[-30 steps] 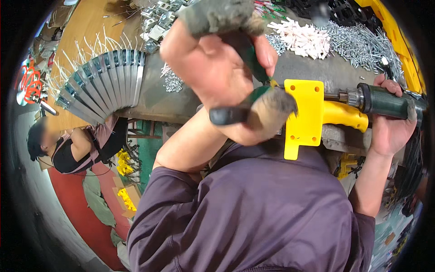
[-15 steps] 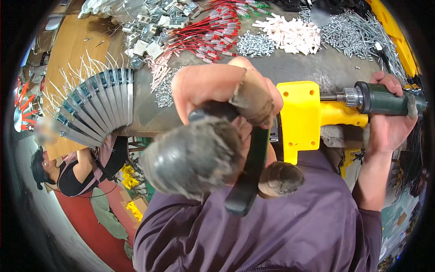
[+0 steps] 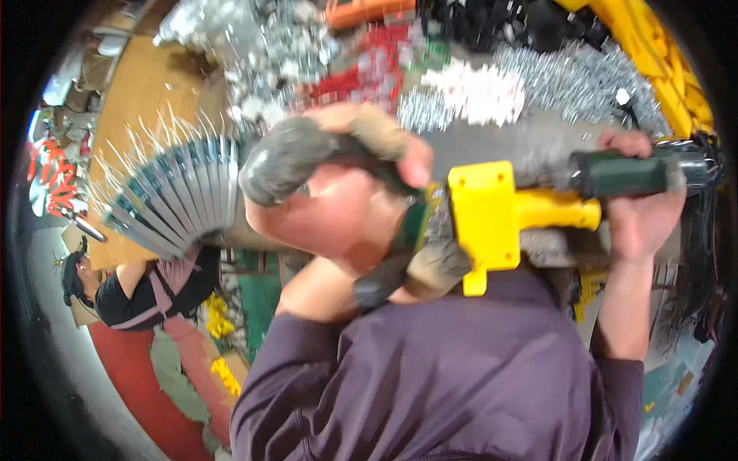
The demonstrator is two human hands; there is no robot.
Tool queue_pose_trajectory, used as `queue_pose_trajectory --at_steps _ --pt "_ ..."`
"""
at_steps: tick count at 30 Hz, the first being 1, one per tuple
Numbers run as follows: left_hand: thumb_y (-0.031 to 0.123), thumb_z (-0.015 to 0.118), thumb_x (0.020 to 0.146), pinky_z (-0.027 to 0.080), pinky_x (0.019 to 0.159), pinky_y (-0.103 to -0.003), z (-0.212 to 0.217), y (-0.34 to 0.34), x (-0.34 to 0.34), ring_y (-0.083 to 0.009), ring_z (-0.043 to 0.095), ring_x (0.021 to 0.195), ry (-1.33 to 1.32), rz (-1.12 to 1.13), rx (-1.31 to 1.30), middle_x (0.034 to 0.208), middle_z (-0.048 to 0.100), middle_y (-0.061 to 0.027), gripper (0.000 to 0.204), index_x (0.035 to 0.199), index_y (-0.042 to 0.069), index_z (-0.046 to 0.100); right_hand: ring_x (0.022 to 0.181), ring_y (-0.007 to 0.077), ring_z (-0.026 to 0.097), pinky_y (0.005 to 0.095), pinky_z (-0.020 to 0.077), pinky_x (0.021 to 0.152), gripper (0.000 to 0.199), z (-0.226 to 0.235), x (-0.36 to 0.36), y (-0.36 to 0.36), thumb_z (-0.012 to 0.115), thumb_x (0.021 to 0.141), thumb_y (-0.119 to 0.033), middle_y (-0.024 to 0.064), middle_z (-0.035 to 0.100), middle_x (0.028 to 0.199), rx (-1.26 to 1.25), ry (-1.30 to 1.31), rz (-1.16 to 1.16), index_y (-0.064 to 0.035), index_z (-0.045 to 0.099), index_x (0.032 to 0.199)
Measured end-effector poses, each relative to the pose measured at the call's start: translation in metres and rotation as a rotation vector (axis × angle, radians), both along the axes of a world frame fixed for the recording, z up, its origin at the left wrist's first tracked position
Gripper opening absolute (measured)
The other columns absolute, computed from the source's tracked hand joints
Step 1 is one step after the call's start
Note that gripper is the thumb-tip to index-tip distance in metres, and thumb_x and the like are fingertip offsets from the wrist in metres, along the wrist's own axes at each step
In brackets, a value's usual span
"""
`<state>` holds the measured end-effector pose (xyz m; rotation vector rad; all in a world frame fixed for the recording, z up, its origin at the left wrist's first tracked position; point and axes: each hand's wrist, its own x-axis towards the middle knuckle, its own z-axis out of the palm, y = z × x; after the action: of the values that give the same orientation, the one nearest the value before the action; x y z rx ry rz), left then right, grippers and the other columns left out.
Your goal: Assembling the housing and internal components of a handheld electronic device, including wiring and screwing panels together.
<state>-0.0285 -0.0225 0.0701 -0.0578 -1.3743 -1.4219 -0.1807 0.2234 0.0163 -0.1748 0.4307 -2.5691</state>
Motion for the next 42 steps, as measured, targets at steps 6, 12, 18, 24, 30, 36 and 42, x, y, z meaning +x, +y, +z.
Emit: queue_pose_trajectory --at_steps 6,12,18,24,30,36,42 --pt "0.038 0.071 0.072 0.045 0.084 -0.037 0.026 -0.025 -0.032 -0.022 0.051 0.099 -0.151 -0.03 -0.466 0.118 0.049 -0.015 0.084 0.136 0.001 0.031 0.094 0.027 0.059 0.0456 0.043 0.097 0.029 -0.011 -0.002 -0.016 0.06 0.086 -0.026 0.0112 0.061 0.093 0.143 0.048 0.013 -0.0074 0.055 0.108" --pt "0.0 0.06 0.073 0.048 0.085 -0.038 0.145 0.01 -0.117 -0.034 0.056 0.101 -0.366 0.019 -1.269 0.117 0.052 -0.0175 0.038 0.111 0.004 0.057 0.103 0.0286 0.059 0.0455 0.0435 0.096 0.028 -0.015 -0.005 -0.008 0.06 0.087 -0.023 0.0106 0.064 0.101 0.056 0.002 0.215 -0.0101 0.056 0.112" --pt "0.003 0.065 0.08 0.05 0.07 -0.031 0.227 0.05 -0.277 -0.0248 0.062 0.088 0.03 0.169 -1.606 0.108 0.058 -0.0163 0.026 0.106 0.004 0.06 0.11 0.0294 0.053 0.0469 0.0359 0.104 0.038 -0.017 -0.001 0.001 0.066 0.082 -0.021 0.0102 0.063 0.101 0.014 -0.026 0.27 -0.0097 0.054 0.116" --pt "0.004 0.062 0.078 0.049 0.083 -0.037 0.243 0.083 -0.399 -0.0375 0.058 0.101 -0.103 0.143 -1.835 0.119 0.052 -0.018 0.021 0.098 0.008 0.062 0.109 0.0323 0.056 0.052 0.0424 0.099 0.038 -0.016 -0.014 0.002 0.062 0.082 -0.004 0.0149 0.062 0.103 -0.06 -0.2 0.275 -0.0118 0.05 0.118" --pt "0.012 0.065 0.08 0.049 0.088 -0.039 0.233 0.045 -0.463 -0.0366 0.058 0.107 -0.2 0.208 -1.837 0.128 0.052 -0.0186 0.023 0.103 0.01 0.065 0.108 0.0285 0.057 0.0493 0.0451 0.097 0.04 -0.015 -0.012 0.003 0.061 0.083 0.0 0.0159 0.06 0.106 -0.111 -0.147 0.325 -0.007 0.047 0.12" --pt "0.027 0.071 0.082 0.047 0.087 -0.043 0.231 0.036 -0.459 -0.0398 0.06 0.104 -0.651 0.322 -1.414 0.111 0.061 -0.0229 0.047 0.118 0.006 0.05 0.108 0.0306 0.057 0.0511 0.0468 0.095 0.039 -0.018 -0.014 0.004 0.06 0.084 0.001 0.018 0.06 0.106 -0.141 -0.15 0.325 -0.007 0.047 0.12" --pt "0.017 0.072 0.073 0.042 0.098 -0.041 0.229 0.034 -0.436 -0.0408 0.055 0.113 -0.593 0.502 -1.403 0.117 0.057 -0.0293 0.073 0.133 -0.005 0.036 0.105 0.0336 0.059 0.0538 0.0483 0.093 0.036 -0.02 -0.015 -0.003 0.06 0.084 -0.002 0.0185 0.06 0.103 -0.157 -0.132 0.319 -0.0066 0.048 0.118"
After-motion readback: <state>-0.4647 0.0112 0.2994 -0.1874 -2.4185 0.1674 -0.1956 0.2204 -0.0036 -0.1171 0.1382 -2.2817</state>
